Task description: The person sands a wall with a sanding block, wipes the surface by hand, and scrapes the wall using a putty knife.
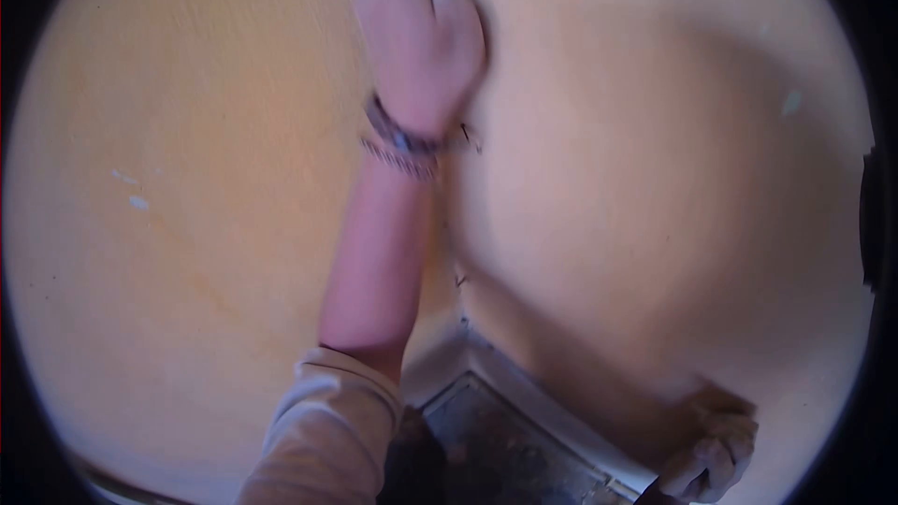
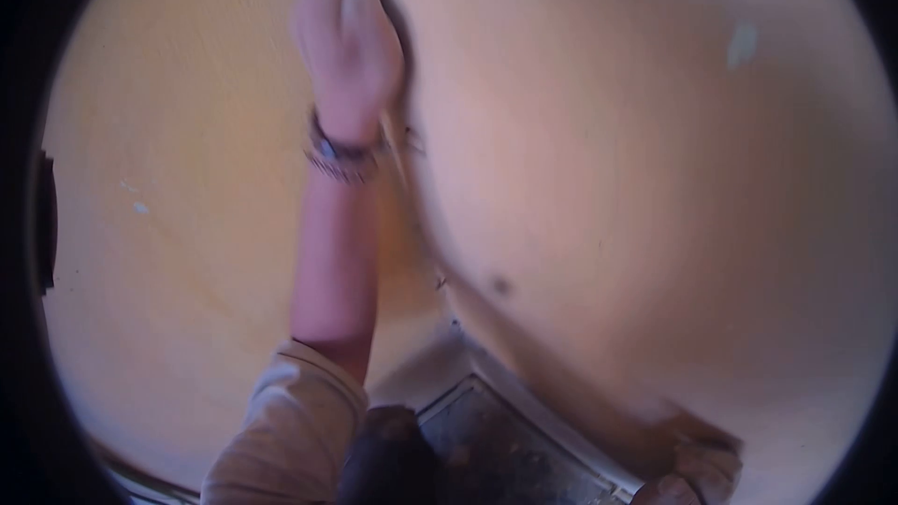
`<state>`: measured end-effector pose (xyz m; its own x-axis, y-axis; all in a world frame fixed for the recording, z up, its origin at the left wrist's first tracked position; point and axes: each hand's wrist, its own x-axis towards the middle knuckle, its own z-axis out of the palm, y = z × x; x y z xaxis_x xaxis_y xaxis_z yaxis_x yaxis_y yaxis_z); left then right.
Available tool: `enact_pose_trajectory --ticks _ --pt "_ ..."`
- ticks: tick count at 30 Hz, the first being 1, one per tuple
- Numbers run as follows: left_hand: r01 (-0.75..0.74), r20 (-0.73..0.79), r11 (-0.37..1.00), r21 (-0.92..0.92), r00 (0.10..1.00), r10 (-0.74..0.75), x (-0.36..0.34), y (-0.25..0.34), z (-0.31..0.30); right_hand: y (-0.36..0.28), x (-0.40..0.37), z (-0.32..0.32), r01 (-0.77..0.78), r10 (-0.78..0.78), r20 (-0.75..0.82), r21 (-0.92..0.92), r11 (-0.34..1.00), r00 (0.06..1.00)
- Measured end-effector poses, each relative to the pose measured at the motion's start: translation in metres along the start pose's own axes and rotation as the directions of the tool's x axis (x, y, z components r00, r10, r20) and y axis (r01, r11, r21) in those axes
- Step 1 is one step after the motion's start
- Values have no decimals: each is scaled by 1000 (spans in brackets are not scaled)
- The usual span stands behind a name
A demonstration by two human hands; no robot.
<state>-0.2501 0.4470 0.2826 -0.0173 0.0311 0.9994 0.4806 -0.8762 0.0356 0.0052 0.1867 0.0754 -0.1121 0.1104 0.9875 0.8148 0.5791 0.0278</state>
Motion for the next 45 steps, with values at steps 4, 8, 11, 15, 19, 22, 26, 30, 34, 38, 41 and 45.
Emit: enact_pose_trajectory --ticks 4,8,11,15,19,22,26,30,34,38,41,45 --pt "134 103 985 109 984 -145 -206 26 -2 1 6 1 -8 10 -20 65 998 1000" --pt "-97 94 978 185 992 81 -163 19 2 -1 4 -6 -48 49 -7 48 998 999" --pt "-305 89 945 118 951 296 -20 -18 -5 0 -11 -4 -66 66 20 7 998 998" --pt "-259 2 956 136 965 261 -51 -14 4 -3 -3 -7 -103 102 68 3 995 992" --pt "80 122 990 113 988 -93 -212 14 -6 2 -5 -5 -88 86 46 43 995 995" --pt "-95 25 986 135 995 93 -160 0 -6 3 -2 -2 -18 18 6 57 998 1000" --pt "-210 29 977 39 978 209 -12 -17 -5 -3 8 -13 -70 53 111 148 986 992" --pt "-153 8 987 51 988 153 -112 1 -1 -1 9 -11 -91 74 88 208 974 993" --pt "-53 38 989 135 998 49 -161 7 0 1 3 -11 -82 72 53 214 973 996" --pt "-309 -147 939 154 932 331 30 -30 8 -2 4 -17 -105 85 109 192 976 990" --pt "-354 -46 932 79 933 358 22 -36 -3 -3 5 -17 -119 99 100 222 968 990" --pt "55 128 988 146 989 -74 -155 20 -9 0 2 -10 -90 87 22 253 963 996"
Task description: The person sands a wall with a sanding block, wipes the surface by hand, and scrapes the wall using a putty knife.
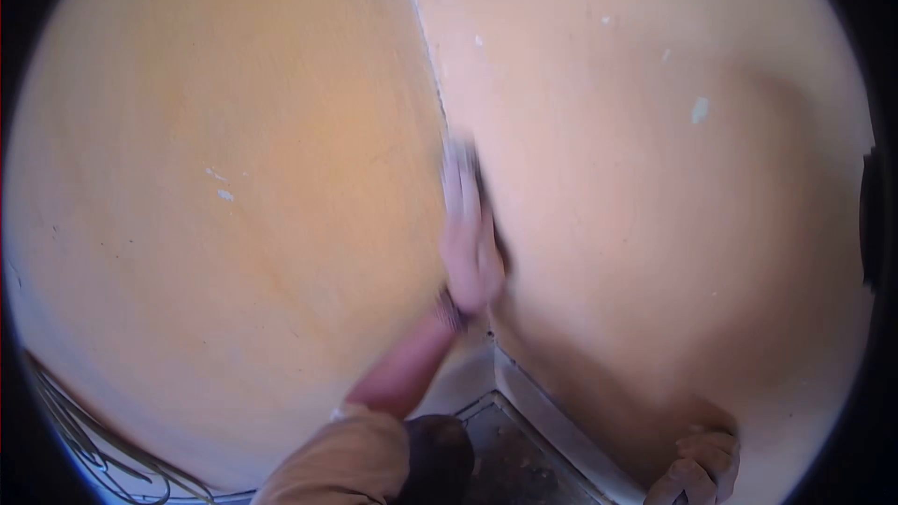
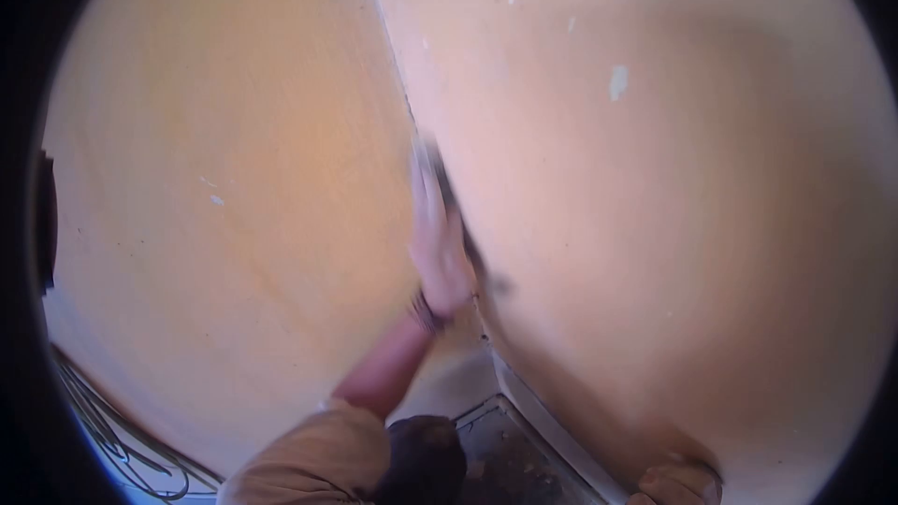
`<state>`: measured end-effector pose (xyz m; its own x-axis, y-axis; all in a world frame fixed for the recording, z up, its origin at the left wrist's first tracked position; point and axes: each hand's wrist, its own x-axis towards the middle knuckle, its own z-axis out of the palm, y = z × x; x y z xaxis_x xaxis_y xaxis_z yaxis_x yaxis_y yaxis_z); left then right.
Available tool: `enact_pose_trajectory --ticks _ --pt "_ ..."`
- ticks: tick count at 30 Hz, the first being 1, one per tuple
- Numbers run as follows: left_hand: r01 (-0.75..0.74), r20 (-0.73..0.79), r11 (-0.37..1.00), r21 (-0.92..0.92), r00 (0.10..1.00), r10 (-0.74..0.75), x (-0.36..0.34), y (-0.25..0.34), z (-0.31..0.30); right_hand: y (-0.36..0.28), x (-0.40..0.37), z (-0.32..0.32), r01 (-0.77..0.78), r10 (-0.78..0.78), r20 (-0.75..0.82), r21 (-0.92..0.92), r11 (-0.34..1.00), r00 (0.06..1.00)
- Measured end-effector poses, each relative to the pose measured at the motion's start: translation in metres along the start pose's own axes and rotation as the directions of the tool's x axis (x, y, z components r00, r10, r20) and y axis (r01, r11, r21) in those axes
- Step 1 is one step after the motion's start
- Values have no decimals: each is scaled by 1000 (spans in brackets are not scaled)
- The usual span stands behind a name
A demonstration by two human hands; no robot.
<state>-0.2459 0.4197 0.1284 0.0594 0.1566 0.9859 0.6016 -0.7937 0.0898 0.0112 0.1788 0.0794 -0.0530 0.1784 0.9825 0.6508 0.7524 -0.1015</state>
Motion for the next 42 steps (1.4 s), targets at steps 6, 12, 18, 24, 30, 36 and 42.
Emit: enact_pose_trajectory --ticks 6,12,18,24,30,36,42 --pt "-312 -175 950 19 934 310 85 -28 1 -4 -1 -7 -13 22 103 -82 997 994" --pt "-233 -193 972 29 953 234 78 -27 0 3 0 0 52 -45 109 -64 997 993" --pt "-66 -108 994 -89 993 56 -29 -15 6 3 -7 -3 81 -73 85 -92 992 994" --pt "-297 -192 955 -25 938 287 148 -27 -8 6 -6 -4 112 -92 157 -117 987 983" --pt "-103 67 994 -25 992 104 -126 -21 8 1 -2 13 66 -59 53 -149 987 997" --pt "-156 -153 958 -242 981 121 106 -10 -13 6 -16 7 123 -113 65 -178 976 991" --pt "251 163 968 30 954 -252 -102 18 -18 8 -20 13 82 -80 18 -155 984 997"
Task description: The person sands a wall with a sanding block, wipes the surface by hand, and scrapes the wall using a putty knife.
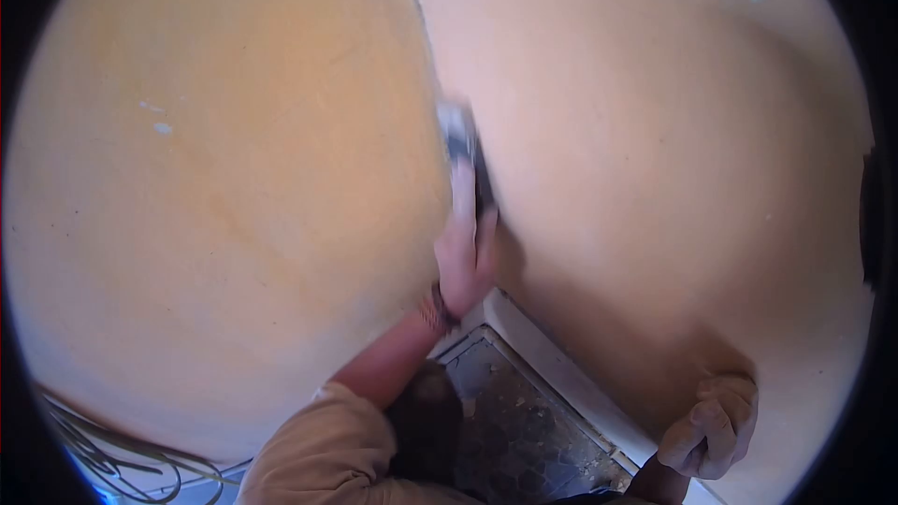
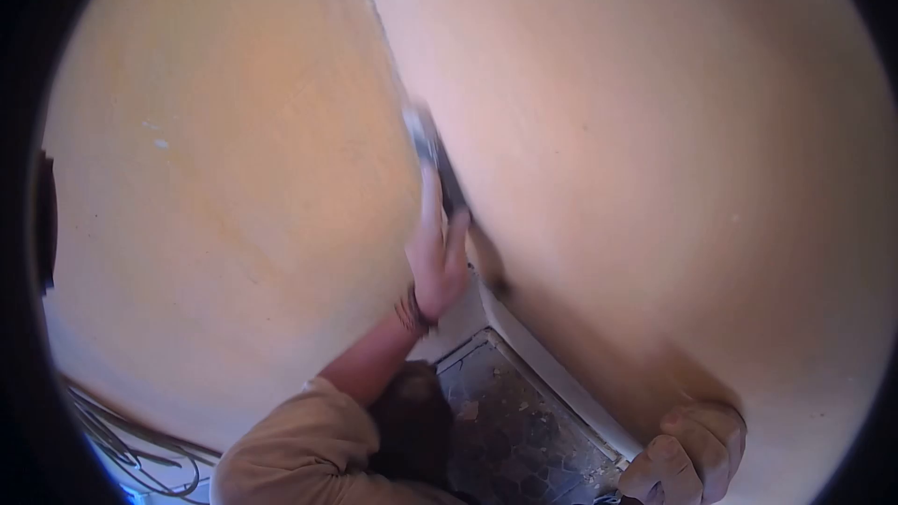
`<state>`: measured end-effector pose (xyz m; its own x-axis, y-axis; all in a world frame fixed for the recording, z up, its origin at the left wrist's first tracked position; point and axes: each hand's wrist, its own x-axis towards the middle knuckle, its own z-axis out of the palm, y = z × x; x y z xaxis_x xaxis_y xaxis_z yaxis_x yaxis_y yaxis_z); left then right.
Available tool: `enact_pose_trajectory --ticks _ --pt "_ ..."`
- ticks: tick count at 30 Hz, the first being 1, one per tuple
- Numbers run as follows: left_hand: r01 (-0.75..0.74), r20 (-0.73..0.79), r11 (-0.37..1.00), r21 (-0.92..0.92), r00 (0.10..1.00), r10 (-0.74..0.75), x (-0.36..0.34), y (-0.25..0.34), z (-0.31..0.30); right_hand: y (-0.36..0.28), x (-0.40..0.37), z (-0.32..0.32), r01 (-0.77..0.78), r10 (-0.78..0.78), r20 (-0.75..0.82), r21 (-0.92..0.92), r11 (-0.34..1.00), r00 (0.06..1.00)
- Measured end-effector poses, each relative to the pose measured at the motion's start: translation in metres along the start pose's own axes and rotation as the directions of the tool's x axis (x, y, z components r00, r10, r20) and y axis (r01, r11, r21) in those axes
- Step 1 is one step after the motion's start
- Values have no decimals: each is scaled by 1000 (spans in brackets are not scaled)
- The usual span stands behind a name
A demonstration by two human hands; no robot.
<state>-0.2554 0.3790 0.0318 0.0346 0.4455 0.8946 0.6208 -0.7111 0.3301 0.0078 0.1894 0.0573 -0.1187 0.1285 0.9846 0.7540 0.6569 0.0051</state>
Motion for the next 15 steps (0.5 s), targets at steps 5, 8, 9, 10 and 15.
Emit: enact_pose_trajectory --ticks 5,8,9,10,15 --pt "-89 -64 995 -43 994 87 39 -11 -4 -2 9 2 -5 6 22 -36 999 1000" --pt "-54 -175 939 -339 985 -6 118 16 -23 -4 7 1 -5 8 48 -67 998 999" --pt "-104 -198 961 -257 979 53 114 10 -22 -3 8 4 2 1 40 -76 997 999" --pt "-164 -222 972 -167 967 125 107 0 -20 -2 11 7 15 -13 19 -84 996 1000" --pt "-300 -248 945 -132 933 262 70 -25 -9 0 11 10 61 -59 17 -118 991 998"
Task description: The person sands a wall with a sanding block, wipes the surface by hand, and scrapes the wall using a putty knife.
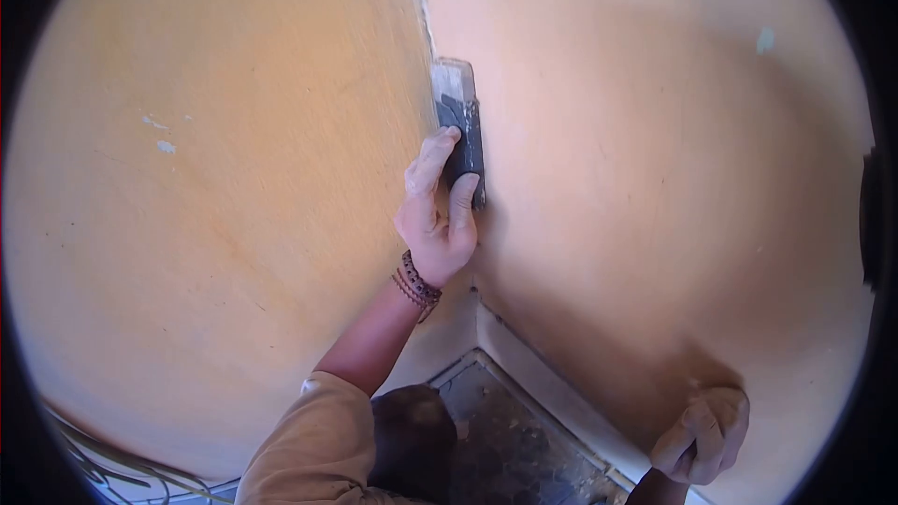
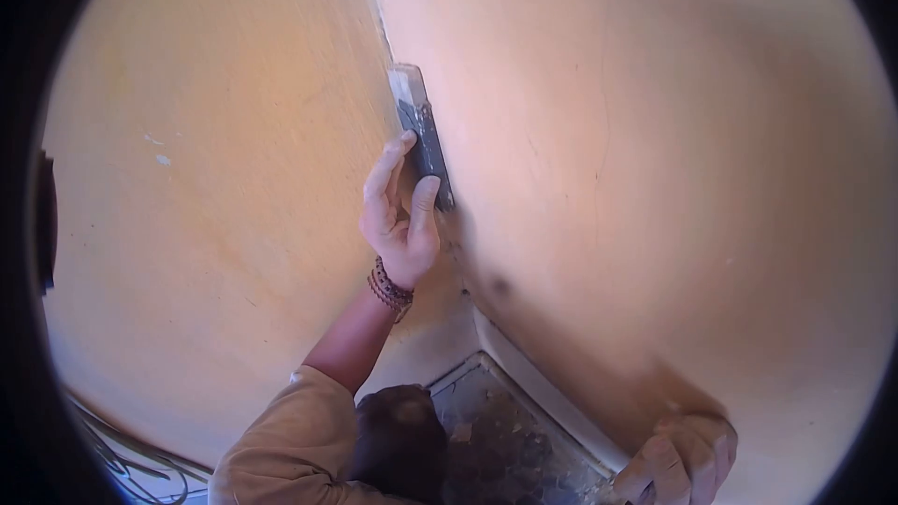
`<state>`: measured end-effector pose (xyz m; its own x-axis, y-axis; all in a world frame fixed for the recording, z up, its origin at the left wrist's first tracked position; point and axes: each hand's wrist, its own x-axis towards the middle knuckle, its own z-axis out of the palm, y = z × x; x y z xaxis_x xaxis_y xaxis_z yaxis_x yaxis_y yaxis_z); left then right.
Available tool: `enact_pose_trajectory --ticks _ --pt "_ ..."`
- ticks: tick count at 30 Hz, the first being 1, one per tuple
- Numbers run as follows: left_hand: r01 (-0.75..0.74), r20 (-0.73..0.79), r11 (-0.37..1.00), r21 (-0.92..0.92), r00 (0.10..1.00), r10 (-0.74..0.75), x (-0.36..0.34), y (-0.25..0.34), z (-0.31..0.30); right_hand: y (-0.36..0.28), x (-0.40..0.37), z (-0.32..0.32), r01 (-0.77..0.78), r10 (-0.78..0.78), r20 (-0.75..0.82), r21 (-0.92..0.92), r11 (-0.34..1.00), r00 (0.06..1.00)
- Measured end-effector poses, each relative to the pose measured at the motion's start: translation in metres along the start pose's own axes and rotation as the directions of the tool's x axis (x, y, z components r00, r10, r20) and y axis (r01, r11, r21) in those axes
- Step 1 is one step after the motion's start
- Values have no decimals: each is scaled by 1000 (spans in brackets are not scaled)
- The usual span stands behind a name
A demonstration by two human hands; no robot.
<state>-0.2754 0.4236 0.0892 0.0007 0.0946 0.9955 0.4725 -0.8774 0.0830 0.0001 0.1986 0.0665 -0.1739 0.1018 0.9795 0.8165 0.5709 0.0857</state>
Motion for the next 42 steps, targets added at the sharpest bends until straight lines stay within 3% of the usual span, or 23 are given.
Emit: enact_pose_trajectory --ticks 3,6,7,10,11,14,15,18,20,22,24,30,34,35,37,39,42 --pt "-42 -62 991 124 997 50 19 -2 10 1 -1 -5 6 -8 36 37 999 999" --pt "-15 -138 998 55 990 22 30 -8 22 20 -6 -22 322 -326 191 52 945 926" --pt "83 -156 995 -59 984 -91 29 -6 26 -2 16 -26 -134 90 196 226 965 976" --pt "7 -83 954 299 996 19 36 12 24 -10 31 -42 -208 163 198 234 950 967" --pt "54 -61 941 335 998 -35 29 6 22 -8 32 -48 -182 151 135 253 950 979" --pt "2 -106 974 227 994 23 42 0 32 3 36 -57 -119 130 -18 293 949 991" --pt "13 -72 1000 -15 997 -14 44 -4 34 7 37 -59 -106 115 -19 271 957 993" --pt "37 -44 997 -71 998 -40 46 -6 34 15 30 -59 -56 55 11 182 982 998" --pt "160 -4 987 16 987 -160 52 11 24 13 22 -61 -18 15 21 132 991 1000" --pt "107 37 985 135 993 -113 51 8 22 15 16 -63 4 -8 33 99 995 999" --pt "181 39 973 146 981 -188 50 14 22 16 10 -68 20 -24 40 85 996 999" --pt "159 60 968 194 983 -174 54 18 22 25 0 -83 66 -68 38 45 997 997" --pt "100 64 985 143 992 -110 87 26 24 25 -5 -88 87 -86 41 -20 996 995" --pt "23 72 985 172 997 -35 108 27 24 25 -4 -86 90 -88 53 -38 995 995" --pt "-61 28 978 202 998 56 170 23 25 25 1 -79 104 -97 80 -87 991 992" --pt "-36 -49 988 148 998 44 244 19 25 17 17 -71 82 -70 69 -189 978 995" --pt "-111 -59 991 78 991 116 227 9 26 11 7 -69 -3 31 80 -330 944 996"
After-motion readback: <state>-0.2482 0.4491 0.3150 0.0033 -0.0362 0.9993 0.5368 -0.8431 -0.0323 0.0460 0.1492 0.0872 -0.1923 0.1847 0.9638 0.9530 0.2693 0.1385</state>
